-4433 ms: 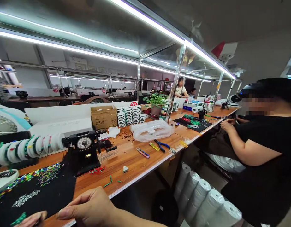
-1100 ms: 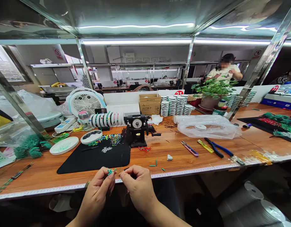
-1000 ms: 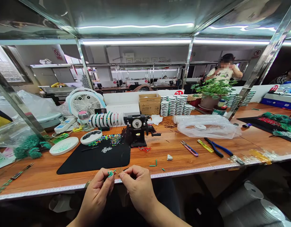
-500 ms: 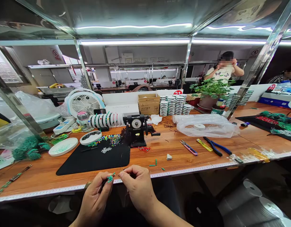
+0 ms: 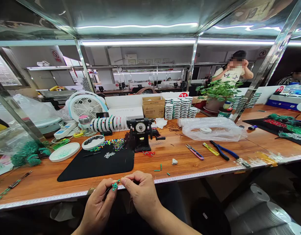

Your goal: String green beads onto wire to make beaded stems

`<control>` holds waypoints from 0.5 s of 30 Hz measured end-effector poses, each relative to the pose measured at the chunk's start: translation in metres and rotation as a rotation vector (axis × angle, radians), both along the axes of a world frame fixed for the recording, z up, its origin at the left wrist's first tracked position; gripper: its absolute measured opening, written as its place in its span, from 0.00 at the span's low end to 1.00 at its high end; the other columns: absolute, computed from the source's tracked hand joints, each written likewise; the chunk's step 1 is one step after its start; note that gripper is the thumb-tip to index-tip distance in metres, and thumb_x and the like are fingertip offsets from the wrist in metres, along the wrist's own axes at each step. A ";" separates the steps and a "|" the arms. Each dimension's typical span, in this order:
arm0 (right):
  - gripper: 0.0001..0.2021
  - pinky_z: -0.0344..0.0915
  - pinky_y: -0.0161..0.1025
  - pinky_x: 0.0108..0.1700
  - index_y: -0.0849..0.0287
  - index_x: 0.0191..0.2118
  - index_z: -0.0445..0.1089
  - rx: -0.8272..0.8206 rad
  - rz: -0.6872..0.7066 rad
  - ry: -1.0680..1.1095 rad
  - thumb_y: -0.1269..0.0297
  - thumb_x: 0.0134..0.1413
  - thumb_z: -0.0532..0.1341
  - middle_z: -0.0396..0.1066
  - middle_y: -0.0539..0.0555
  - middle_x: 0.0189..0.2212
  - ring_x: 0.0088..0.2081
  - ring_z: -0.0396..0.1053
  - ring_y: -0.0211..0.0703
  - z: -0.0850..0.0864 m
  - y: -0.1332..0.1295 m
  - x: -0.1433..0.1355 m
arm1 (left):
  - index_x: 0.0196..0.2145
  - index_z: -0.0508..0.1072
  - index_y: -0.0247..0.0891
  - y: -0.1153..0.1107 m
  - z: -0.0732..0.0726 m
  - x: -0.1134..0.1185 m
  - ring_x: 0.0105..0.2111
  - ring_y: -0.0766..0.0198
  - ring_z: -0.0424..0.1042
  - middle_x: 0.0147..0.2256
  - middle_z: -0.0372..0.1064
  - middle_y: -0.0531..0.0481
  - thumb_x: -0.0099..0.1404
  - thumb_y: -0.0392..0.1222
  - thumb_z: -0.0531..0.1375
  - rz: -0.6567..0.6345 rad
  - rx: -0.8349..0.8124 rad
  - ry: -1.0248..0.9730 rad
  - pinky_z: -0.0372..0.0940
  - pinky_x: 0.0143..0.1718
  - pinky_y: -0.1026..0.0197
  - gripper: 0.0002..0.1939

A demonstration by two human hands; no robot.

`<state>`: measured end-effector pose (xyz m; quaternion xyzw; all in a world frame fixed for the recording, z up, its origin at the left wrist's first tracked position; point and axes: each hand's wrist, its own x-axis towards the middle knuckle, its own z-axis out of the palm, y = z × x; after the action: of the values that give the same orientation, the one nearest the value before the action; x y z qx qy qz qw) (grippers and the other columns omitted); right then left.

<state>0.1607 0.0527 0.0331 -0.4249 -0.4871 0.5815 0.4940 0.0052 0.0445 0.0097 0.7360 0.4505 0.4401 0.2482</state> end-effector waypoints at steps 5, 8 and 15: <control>0.14 0.54 0.31 0.18 0.63 0.28 0.74 0.029 0.091 -0.044 0.54 0.50 0.62 0.66 0.49 0.20 0.15 0.59 0.31 -0.001 0.005 0.003 | 0.36 0.67 0.41 0.000 0.009 0.004 0.32 0.63 0.67 0.31 0.67 0.52 0.67 0.43 0.50 -0.115 -0.158 -0.002 0.62 0.36 0.63 0.08; 0.14 0.57 0.32 0.23 0.62 0.27 0.72 0.101 0.036 -0.116 0.55 0.52 0.61 0.65 0.49 0.19 0.20 0.63 0.34 -0.002 0.005 0.004 | 0.34 0.66 0.40 0.001 0.011 0.008 0.28 0.65 0.64 0.29 0.66 0.52 0.66 0.47 0.51 -0.100 -0.295 -0.118 0.61 0.31 0.64 0.09; 0.10 0.56 0.34 0.32 0.59 0.28 0.62 0.432 -0.074 -0.493 0.64 0.59 0.51 0.65 0.50 0.26 0.28 0.62 0.37 -0.006 0.002 0.008 | 0.30 0.61 0.40 0.004 0.016 0.013 0.19 0.71 0.55 0.19 0.57 0.59 0.62 0.53 0.57 0.042 -0.471 -0.472 0.53 0.20 0.68 0.13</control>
<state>0.1683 0.0550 0.0271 -0.4556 -0.6884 0.3259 0.4608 0.0184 0.0488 0.0261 0.5267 0.4851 0.4872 0.4999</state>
